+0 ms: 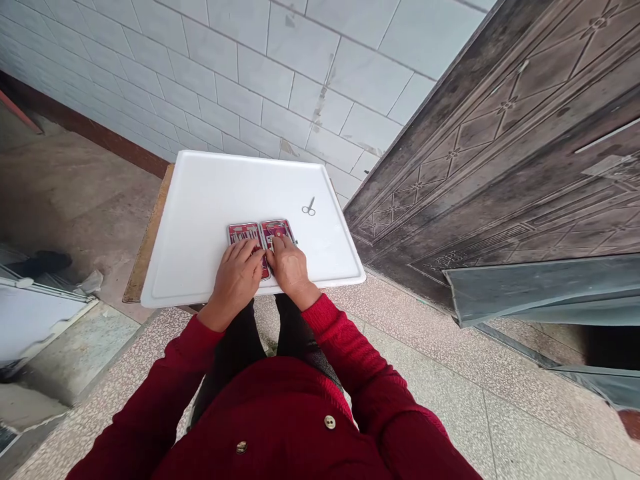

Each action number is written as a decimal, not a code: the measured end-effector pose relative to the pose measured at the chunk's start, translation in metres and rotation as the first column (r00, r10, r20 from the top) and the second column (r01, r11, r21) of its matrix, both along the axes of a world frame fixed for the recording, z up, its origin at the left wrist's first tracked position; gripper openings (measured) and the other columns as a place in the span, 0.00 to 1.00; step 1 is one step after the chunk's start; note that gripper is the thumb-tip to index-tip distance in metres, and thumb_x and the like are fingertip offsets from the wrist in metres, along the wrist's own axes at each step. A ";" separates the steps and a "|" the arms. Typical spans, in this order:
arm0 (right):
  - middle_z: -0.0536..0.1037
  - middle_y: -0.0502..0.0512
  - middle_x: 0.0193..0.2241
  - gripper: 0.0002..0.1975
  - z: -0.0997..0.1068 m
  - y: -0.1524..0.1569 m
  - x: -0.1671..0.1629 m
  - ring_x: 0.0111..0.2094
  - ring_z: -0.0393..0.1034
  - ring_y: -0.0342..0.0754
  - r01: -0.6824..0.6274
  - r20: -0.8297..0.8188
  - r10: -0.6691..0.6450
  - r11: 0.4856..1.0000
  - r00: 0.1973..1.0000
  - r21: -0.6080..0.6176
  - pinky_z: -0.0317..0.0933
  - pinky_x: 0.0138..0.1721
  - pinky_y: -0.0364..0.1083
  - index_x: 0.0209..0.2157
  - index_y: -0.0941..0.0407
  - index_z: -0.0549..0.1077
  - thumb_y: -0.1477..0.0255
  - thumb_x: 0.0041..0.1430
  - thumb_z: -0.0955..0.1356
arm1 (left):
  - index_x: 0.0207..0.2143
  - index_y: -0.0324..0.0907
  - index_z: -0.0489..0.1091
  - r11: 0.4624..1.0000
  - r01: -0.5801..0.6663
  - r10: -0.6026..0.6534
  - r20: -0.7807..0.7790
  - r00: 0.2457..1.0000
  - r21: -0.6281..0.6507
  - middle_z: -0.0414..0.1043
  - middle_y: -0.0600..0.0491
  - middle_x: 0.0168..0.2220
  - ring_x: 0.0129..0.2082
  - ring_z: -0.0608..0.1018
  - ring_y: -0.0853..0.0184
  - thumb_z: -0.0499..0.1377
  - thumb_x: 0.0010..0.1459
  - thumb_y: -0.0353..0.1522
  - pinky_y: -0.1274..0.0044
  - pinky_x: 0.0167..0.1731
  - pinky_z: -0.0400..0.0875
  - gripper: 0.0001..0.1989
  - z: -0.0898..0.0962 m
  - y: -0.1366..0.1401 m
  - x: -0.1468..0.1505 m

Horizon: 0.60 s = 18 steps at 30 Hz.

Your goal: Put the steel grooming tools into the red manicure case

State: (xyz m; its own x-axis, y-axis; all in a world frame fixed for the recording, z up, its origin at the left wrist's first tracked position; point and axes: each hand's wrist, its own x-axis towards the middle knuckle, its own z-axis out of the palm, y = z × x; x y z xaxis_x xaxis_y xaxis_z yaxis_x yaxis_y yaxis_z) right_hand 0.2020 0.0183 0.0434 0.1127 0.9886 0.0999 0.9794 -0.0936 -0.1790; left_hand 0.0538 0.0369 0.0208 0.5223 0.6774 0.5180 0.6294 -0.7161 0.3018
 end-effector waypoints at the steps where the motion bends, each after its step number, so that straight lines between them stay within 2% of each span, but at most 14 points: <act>1: 0.75 0.66 0.57 0.21 -0.002 -0.001 0.001 0.53 0.72 0.53 -0.002 -0.016 0.002 1.000 1.000 0.015 0.63 0.53 0.46 0.61 0.61 0.71 0.65 0.75 0.60 | 0.49 0.38 0.76 1.000 0.002 -0.002 0.000 1.000 -0.005 0.74 0.39 0.57 0.60 0.73 0.50 0.50 0.68 0.26 0.55 0.62 0.67 0.16 0.000 0.000 0.000; 8: 0.74 0.63 0.56 0.21 -0.006 -0.004 0.001 0.55 0.70 0.51 -0.011 -0.079 0.013 1.000 0.997 0.030 0.64 0.53 0.45 0.60 0.56 0.73 0.63 0.76 0.59 | 0.48 0.39 0.76 1.000 0.018 -0.018 0.015 1.000 0.021 0.75 0.40 0.55 0.58 0.73 0.51 0.49 0.69 0.26 0.55 0.60 0.69 0.16 -0.002 0.001 0.001; 12: 0.73 0.63 0.56 0.21 -0.003 -0.008 0.003 0.55 0.69 0.51 -0.034 -0.129 0.038 0.999 0.991 0.038 0.64 0.54 0.46 0.61 0.57 0.72 0.64 0.76 0.60 | 0.48 0.40 0.76 0.999 0.005 -0.006 0.027 1.000 0.049 0.75 0.41 0.54 0.58 0.74 0.52 0.49 0.69 0.26 0.56 0.59 0.69 0.16 -0.004 0.002 0.001; 15: 0.74 0.64 0.55 0.22 -0.003 -0.013 0.016 0.55 0.69 0.51 -0.106 -0.255 0.125 0.991 0.959 0.087 0.64 0.57 0.47 0.62 0.60 0.71 0.67 0.71 0.66 | 0.48 0.40 0.76 0.998 0.009 -0.010 0.027 1.000 0.054 0.74 0.41 0.54 0.58 0.73 0.52 0.50 0.69 0.26 0.56 0.59 0.70 0.15 -0.003 0.002 0.000; 18: 0.75 0.61 0.52 0.25 -0.008 -0.014 0.031 0.48 0.72 0.50 -0.164 -0.406 0.208 0.976 0.890 0.140 0.67 0.54 0.49 0.62 0.58 0.72 0.73 0.64 0.71 | 0.49 0.38 0.75 0.998 0.023 -0.023 0.002 1.000 0.051 0.74 0.40 0.55 0.59 0.73 0.52 0.49 0.69 0.27 0.56 0.59 0.70 0.16 -0.003 0.002 -0.001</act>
